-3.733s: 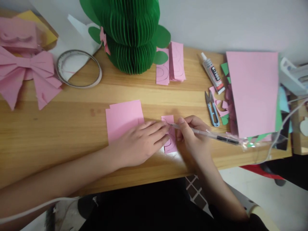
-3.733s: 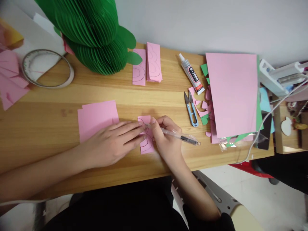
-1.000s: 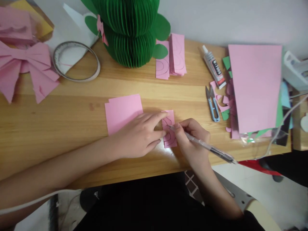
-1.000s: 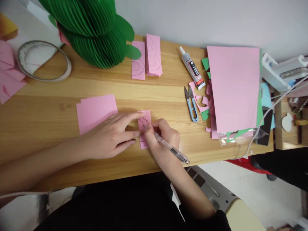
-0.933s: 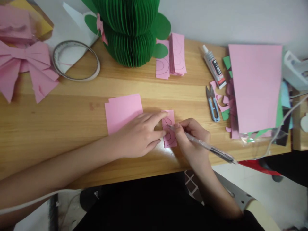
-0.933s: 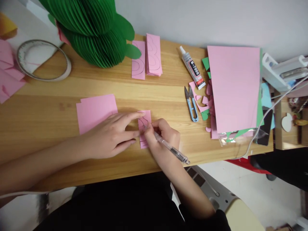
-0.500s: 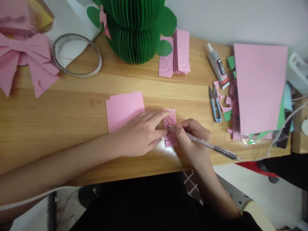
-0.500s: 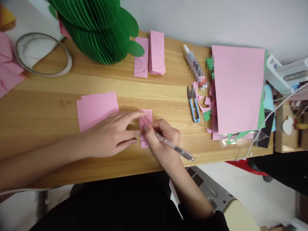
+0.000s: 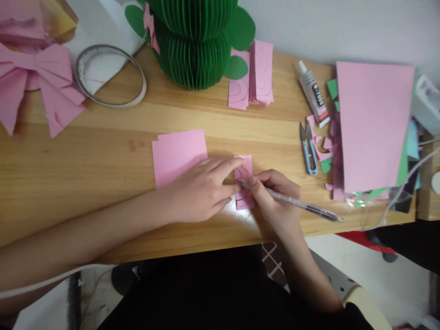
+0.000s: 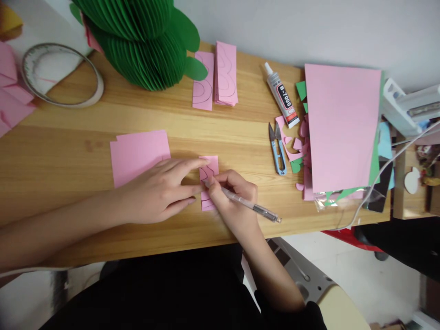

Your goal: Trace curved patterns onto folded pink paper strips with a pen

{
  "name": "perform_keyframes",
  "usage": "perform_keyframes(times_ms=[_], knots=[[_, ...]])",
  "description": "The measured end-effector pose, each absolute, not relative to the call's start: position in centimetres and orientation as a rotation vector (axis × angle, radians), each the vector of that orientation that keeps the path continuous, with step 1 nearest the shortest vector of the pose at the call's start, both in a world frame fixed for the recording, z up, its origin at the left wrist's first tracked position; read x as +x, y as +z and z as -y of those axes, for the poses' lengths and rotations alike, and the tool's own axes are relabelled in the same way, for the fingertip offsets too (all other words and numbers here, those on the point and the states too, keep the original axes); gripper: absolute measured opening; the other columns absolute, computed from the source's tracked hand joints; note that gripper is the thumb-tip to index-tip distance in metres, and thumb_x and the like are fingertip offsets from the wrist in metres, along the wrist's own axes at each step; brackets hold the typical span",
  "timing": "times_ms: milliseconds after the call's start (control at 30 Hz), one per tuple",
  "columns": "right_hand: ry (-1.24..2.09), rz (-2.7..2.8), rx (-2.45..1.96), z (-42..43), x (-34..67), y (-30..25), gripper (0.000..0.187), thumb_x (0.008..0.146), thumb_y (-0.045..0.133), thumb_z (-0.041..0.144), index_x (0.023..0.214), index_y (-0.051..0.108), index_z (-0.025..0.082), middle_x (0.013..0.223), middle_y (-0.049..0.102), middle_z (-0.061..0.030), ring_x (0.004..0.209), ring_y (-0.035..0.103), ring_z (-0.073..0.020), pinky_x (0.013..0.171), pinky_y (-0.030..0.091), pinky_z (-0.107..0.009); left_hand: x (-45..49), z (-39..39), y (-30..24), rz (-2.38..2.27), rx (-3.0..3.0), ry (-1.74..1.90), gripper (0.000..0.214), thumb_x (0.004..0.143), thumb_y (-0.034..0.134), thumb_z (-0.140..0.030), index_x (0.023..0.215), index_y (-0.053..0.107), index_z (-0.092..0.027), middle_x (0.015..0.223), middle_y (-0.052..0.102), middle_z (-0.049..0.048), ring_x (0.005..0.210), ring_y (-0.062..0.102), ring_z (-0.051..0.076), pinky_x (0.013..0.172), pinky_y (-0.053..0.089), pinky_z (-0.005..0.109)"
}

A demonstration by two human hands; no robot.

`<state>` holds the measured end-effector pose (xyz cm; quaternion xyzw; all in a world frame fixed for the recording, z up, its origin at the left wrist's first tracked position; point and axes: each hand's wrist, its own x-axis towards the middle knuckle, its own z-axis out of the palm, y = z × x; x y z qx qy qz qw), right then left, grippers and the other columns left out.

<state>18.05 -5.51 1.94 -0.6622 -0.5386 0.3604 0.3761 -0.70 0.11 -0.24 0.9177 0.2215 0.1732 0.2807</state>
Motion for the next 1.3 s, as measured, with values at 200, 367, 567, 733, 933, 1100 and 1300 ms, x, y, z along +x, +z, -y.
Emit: perform_keyframes(times_ms=[200,367,567,733,933,1100,1300], knots=[[0.945,1.364,-1.68,5.5,18.1,1.8,0.01,0.084,0.069,0.02,0.075,0.072,0.019,0.063,0.069,0.0037,0.052,0.056,-0.0066,0.049,0.043,-0.017,-0.7,-0.2,-0.3,-0.585,2.461,0.468,0.023,0.096,0.051,-0.02,0.105,0.072,-0.016,0.143,0.05,0.0184,0.127,0.054,0.035,0.1,0.047,0.051],[0.966,1.342,-1.68,5.6,18.2,1.7,0.01,0.085,0.071,0.022,0.075,0.072,0.019,0.063,0.069,0.0037,0.051,0.054,-0.0065,0.048,0.042,-0.018,-0.8,-0.2,-0.2,-0.583,2.456,0.475,0.024,0.098,0.049,-0.021,0.105,0.072,-0.016,0.143,0.05,0.0184,0.127,0.055,0.036,0.098,0.048,0.052],[0.97,1.344,-1.703,5.6,18.2,1.7,0.009,0.084,0.071,0.021,0.075,0.073,0.019,0.063,0.069,0.0032,0.053,0.056,-0.0073,0.049,0.043,-0.018,-0.8,-0.2,-0.2,-0.575,2.448,0.477,0.027,0.099,0.047,-0.022,0.1,0.073,-0.016,0.141,0.052,0.0175,0.126,0.055,0.035,0.1,0.047,0.052],[0.956,1.328,-1.709,5.6,18.1,1.9,0.01,0.083,0.071,0.021,0.073,0.072,0.02,0.062,0.069,0.0032,0.052,0.057,-0.0081,0.048,0.043,-0.019,-0.7,-0.3,-0.1,-0.568,2.456,0.471,0.028,0.098,0.046,-0.02,0.101,0.073,-0.015,0.142,0.05,0.0213,0.127,0.055,0.038,0.098,0.048,0.054],[0.916,1.227,-1.704,5.8,18.1,1.8,0.015,0.084,0.07,0.025,0.07,0.069,0.019,0.056,0.064,0.0036,0.047,0.055,-0.0095,0.045,0.043,-0.022,-0.8,-0.2,0.1,-0.583,2.476,0.451,0.028,0.099,0.045,-0.021,0.103,0.073,-0.016,0.148,0.045,0.0207,0.13,0.053,0.037,0.097,0.049,0.053],[0.797,1.125,-1.701,6.6,18.6,1.5,0.013,0.09,0.065,0.032,0.084,0.068,0.021,0.062,0.067,0.0021,0.052,0.06,-0.012,0.049,0.048,-0.024,-1.0,-0.2,0.0,-0.574,2.503,0.439,0.028,0.098,0.046,-0.021,0.106,0.072,-0.017,0.144,0.05,0.0183,0.127,0.055,0.035,0.098,0.049,0.052],[0.794,1.249,-1.702,8.4,19.1,1.9,0.014,0.093,0.061,0.032,0.099,0.069,0.022,0.079,0.075,-0.0022,0.066,0.07,-0.0167,0.061,0.057,-0.03,-1.1,-0.2,-0.2,-0.563,2.555,0.441,0.028,0.099,0.046,-0.022,0.113,0.07,-0.017,0.142,0.051,0.0189,0.125,0.056,0.034,0.095,0.051,0.05]])
